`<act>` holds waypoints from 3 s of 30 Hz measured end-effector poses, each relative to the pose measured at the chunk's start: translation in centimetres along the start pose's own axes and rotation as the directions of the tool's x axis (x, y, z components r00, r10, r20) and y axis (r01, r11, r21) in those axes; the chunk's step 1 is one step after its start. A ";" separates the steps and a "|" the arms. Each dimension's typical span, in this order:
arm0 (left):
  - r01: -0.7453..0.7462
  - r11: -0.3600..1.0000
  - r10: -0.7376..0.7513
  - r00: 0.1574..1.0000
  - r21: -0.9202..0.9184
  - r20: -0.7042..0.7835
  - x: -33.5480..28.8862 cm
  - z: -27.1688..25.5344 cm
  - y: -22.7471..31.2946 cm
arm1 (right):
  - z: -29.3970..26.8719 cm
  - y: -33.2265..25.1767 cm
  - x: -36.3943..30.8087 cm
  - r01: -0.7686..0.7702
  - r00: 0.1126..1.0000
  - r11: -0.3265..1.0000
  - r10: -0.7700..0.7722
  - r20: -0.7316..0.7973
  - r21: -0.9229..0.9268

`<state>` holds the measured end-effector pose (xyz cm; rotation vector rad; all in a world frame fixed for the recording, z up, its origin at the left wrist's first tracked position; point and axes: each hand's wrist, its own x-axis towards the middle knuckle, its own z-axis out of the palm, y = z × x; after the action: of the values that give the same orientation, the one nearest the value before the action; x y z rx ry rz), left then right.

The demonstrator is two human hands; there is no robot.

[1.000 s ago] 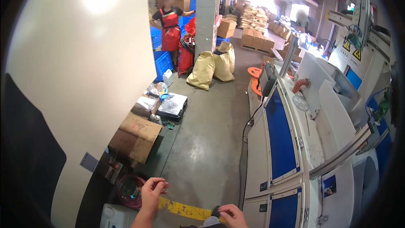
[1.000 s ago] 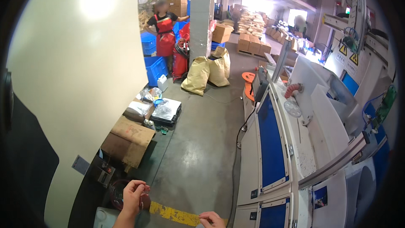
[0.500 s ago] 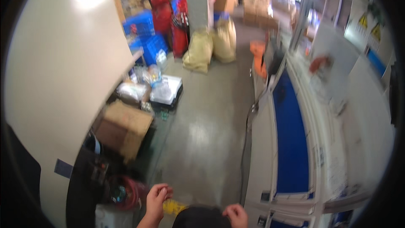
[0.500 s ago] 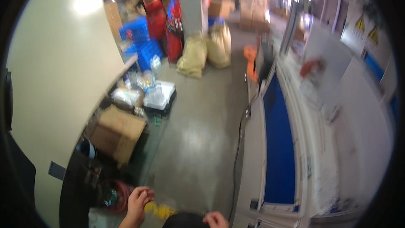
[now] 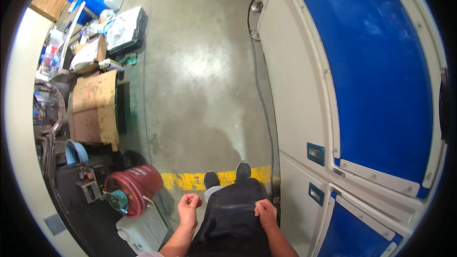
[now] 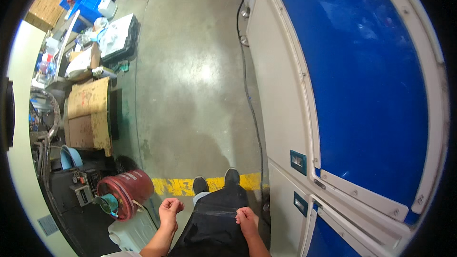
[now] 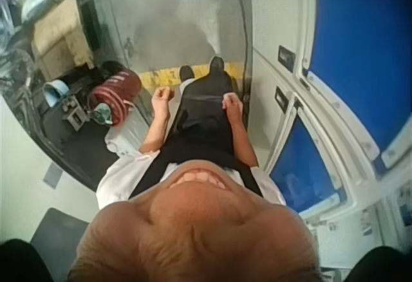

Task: The person covers a cylindrical machine component with a plastic sheet by hand, smooths the plastic, and places several items into a plastic bag.

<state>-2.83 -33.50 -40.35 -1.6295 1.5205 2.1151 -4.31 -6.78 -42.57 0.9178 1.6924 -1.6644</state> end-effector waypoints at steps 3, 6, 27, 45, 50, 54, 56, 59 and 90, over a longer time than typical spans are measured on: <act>-0.114 0.993 0.111 0.991 0.042 0.068 -2.2 0.4 2.1 | 0.8 1.1 -1.6 -0.060 0.998 0.997 0.061 -0.016 0.044; -0.149 0.983 0.137 0.984 0.107 0.115 -5.9 -1.2 4.7 | 2.0 3.8 -5.8 -0.018 1.000 0.989 0.020 -0.014 0.148; -0.653 0.719 0.411 0.126 -0.236 0.903 -44.6 6.4 16.5 | -8.3 -1.8 -51.2 0.802 0.358 0.597 -0.521 -0.775 -0.031; -0.657 0.706 -0.241 -0.574 -0.264 0.782 -84.5 34.4 10.9 | -35.9 -7.6 -65.8 0.620 -0.617 0.172 -0.495 -0.612 -0.765; -0.622 0.766 -0.202 -0.475 -0.164 0.856 -88.9 47.6 4.3 | -40.1 -14.1 -66.3 0.158 -0.617 0.378 -0.684 -0.390 -0.912; -0.563 0.818 -0.148 -0.400 -0.116 0.904 -92.7 52.0 -2.6 | -43.6 -16.7 -66.6 0.055 -0.582 0.512 -0.681 -0.444 -0.857; -0.524 0.848 -0.136 -0.361 -0.080 0.923 -94.2 52.9 -5.6 | -45.2 -17.2 -66.3 0.054 -0.582 0.547 -0.662 -0.471 -0.835; -0.447 0.894 -0.135 -0.318 -0.023 0.939 -95.7 54.9 -7.6 | -47.0 -18.9 -65.0 -0.034 -0.577 0.518 -0.708 -0.406 -0.855; -0.540 0.835 -0.528 -0.730 0.109 0.434 -100.4 62.7 -16.1 | -53.6 -23.4 -62.0 0.220 -0.323 0.533 -0.750 -0.577 -0.817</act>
<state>6.50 67.55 22.70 1.2327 0.6587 1.1746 16.42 42.77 23.60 1.3133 3.8975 -0.5408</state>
